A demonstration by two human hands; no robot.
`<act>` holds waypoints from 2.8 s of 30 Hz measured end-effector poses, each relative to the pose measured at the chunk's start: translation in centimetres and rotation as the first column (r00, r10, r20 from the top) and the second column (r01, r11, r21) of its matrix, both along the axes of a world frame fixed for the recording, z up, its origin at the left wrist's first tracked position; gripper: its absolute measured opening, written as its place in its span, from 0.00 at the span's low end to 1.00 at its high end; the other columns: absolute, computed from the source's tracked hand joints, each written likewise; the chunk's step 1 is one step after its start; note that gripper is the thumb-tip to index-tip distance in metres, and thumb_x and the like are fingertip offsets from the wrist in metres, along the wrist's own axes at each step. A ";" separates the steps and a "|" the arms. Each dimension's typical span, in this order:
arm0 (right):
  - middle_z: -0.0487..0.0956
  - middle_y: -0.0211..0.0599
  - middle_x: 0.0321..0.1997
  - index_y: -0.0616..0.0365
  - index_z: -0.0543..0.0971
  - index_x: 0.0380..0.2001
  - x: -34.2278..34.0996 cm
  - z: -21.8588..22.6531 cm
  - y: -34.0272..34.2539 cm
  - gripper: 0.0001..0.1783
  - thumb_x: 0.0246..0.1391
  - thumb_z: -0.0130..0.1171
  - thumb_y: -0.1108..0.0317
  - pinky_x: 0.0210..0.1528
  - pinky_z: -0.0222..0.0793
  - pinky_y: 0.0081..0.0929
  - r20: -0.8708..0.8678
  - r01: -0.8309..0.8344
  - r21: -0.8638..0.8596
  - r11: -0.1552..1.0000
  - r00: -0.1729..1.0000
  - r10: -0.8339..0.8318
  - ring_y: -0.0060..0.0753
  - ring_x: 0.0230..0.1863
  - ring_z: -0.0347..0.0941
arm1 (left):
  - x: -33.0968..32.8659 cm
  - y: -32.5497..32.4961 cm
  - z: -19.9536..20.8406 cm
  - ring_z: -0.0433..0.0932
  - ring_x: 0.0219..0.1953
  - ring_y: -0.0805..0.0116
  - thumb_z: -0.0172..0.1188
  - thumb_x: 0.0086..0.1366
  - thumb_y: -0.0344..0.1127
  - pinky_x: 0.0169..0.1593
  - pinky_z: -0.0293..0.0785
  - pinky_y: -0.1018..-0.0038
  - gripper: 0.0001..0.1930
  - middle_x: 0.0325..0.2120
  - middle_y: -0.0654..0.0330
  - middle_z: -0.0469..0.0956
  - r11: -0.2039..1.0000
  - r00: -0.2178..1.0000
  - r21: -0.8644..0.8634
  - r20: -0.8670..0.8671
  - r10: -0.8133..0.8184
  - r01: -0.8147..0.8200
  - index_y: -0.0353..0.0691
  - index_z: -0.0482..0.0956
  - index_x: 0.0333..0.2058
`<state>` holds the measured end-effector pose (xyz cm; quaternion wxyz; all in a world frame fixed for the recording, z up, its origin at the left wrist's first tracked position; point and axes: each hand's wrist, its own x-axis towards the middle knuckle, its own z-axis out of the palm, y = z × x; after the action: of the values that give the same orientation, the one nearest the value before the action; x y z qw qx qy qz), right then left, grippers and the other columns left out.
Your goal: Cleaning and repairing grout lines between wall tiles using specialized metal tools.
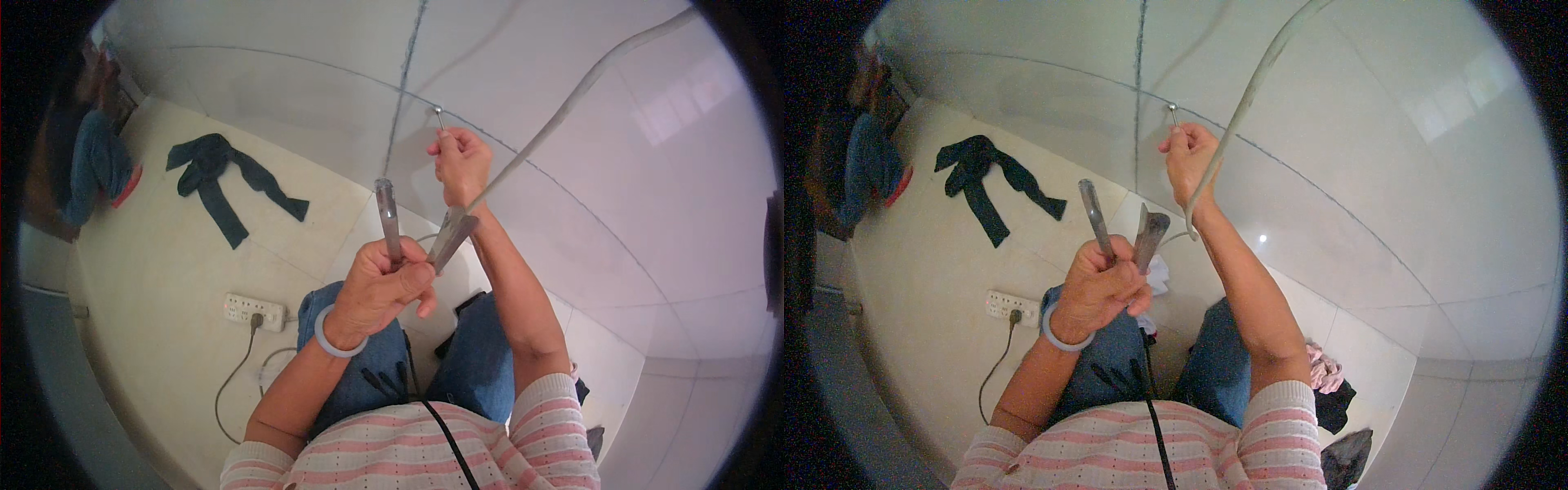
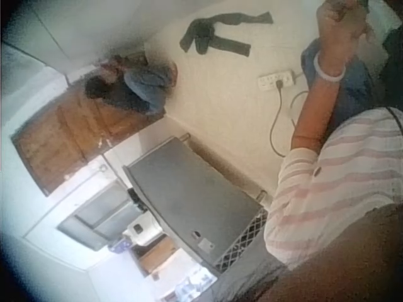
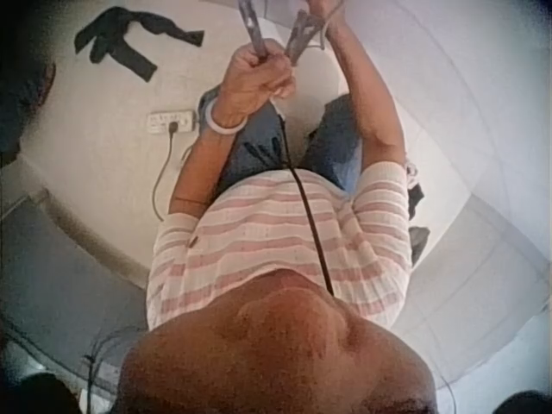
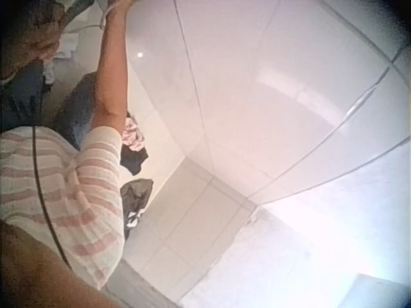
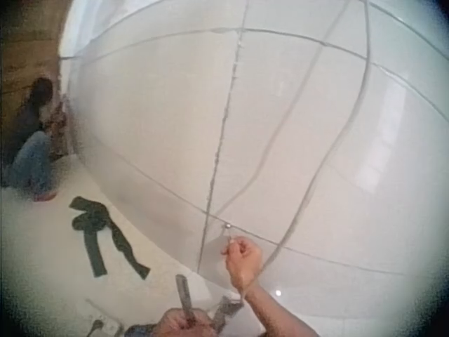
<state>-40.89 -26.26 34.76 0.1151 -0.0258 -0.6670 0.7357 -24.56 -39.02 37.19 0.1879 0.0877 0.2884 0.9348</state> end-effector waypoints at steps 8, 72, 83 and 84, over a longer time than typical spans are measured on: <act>0.75 0.34 0.20 0.69 0.75 0.32 1.5 1.0 1.5 0.10 0.55 0.50 0.70 0.20 0.57 0.17 0.002 0.042 0.063 0.997 0.999 -0.042 0.17 0.19 0.65 | 0.0 0.0 0.0 0.61 0.15 0.79 0.56 0.60 0.25 0.22 0.69 0.74 0.01 0.15 0.67 0.64 0.998 1.000 0.058 0.017 -0.003 0.002 0.35 0.73 0.29; 0.74 0.36 0.20 0.69 0.75 0.33 15.0 1.5 24.0 0.08 0.54 0.52 0.72 0.11 0.47 0.13 -0.020 0.386 0.156 0.909 0.921 -0.388 0.12 0.12 0.56 | -0.1 2.2 -1.8 0.51 0.13 0.82 0.57 0.61 0.31 0.19 0.50 0.82 0.06 0.13 0.73 0.59 0.966 0.995 -0.247 -0.076 0.063 -0.080 0.44 0.69 0.27; 0.75 0.37 0.21 0.69 0.75 0.33 18.0 1.1 29.5 0.09 0.54 0.52 0.72 0.11 0.46 0.13 -0.050 0.467 0.169 0.868 0.884 -0.465 0.11 0.12 0.56 | 0.1 3.4 -2.0 0.51 0.13 0.82 0.57 0.61 0.31 0.20 0.50 0.82 0.06 0.16 0.72 0.60 0.963 0.993 -0.260 -0.110 0.044 -0.072 0.43 0.68 0.29; 0.75 0.37 0.21 0.69 0.75 0.33 18.3 1.2 29.8 0.09 0.54 0.52 0.72 0.11 0.46 0.13 -0.051 0.474 0.168 0.864 0.880 -0.473 0.11 0.12 0.56 | 0.1 3.5 -2.0 0.51 0.13 0.82 0.57 0.61 0.31 0.20 0.50 0.82 0.06 0.16 0.72 0.61 0.958 0.993 -0.277 -0.110 0.045 -0.074 0.43 0.68 0.29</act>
<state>-22.60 3.53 35.95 0.2965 -0.1751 -0.7021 0.6233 -24.48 -35.57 35.22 0.1550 0.0994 0.4300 0.8839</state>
